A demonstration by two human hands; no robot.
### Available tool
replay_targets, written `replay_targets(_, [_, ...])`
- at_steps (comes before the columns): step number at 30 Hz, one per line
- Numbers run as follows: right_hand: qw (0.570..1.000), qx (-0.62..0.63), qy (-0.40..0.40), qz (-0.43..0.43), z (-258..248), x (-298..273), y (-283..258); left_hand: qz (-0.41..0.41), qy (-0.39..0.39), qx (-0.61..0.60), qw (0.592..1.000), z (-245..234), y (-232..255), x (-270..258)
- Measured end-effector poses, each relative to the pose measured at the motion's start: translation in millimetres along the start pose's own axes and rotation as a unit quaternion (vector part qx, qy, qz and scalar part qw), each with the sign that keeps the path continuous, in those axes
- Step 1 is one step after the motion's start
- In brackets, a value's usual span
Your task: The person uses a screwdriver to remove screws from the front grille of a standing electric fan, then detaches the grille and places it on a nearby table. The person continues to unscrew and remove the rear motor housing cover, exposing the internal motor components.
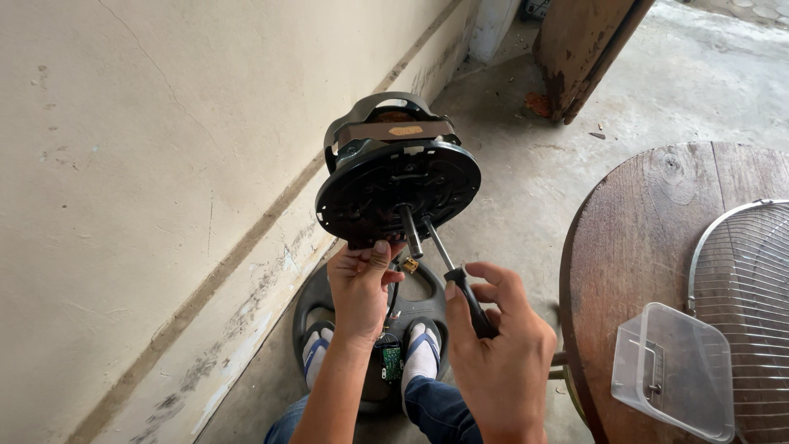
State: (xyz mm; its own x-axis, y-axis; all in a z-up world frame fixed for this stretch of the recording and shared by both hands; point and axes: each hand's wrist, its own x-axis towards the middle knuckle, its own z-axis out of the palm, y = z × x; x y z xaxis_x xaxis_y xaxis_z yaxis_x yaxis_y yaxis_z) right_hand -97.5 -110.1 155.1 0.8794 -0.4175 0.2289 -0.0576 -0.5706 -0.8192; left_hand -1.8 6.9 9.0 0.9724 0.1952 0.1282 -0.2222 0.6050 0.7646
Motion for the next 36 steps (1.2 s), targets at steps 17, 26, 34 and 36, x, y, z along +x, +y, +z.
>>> replay_targets(17, [0.999, -0.04, -0.009, -0.031, 3.1, 0.2, 9.7, 0.024, -0.003, 0.026, 0.999, -2.4, 5.0, 0.3])
replay_targets(26, [1.0, -0.021, -0.011, -0.009, 4.2, -0.6, 2.8, 0.006, 0.006, 0.013, 1.0, -0.2, 3.8, 1.0])
replay_targets(34, [0.997, -0.071, 0.012, -0.041, 0.5, -1.3, 5.7, 0.0, 0.008, 0.01, 1.0, -0.7, 4.4, 0.2])
replay_targets(36, [0.997, -0.069, -0.006, -0.027, 1.3, -2.4, 5.9, -0.006, 0.01, 0.007, 1.0, -0.6, 4.4, -0.7])
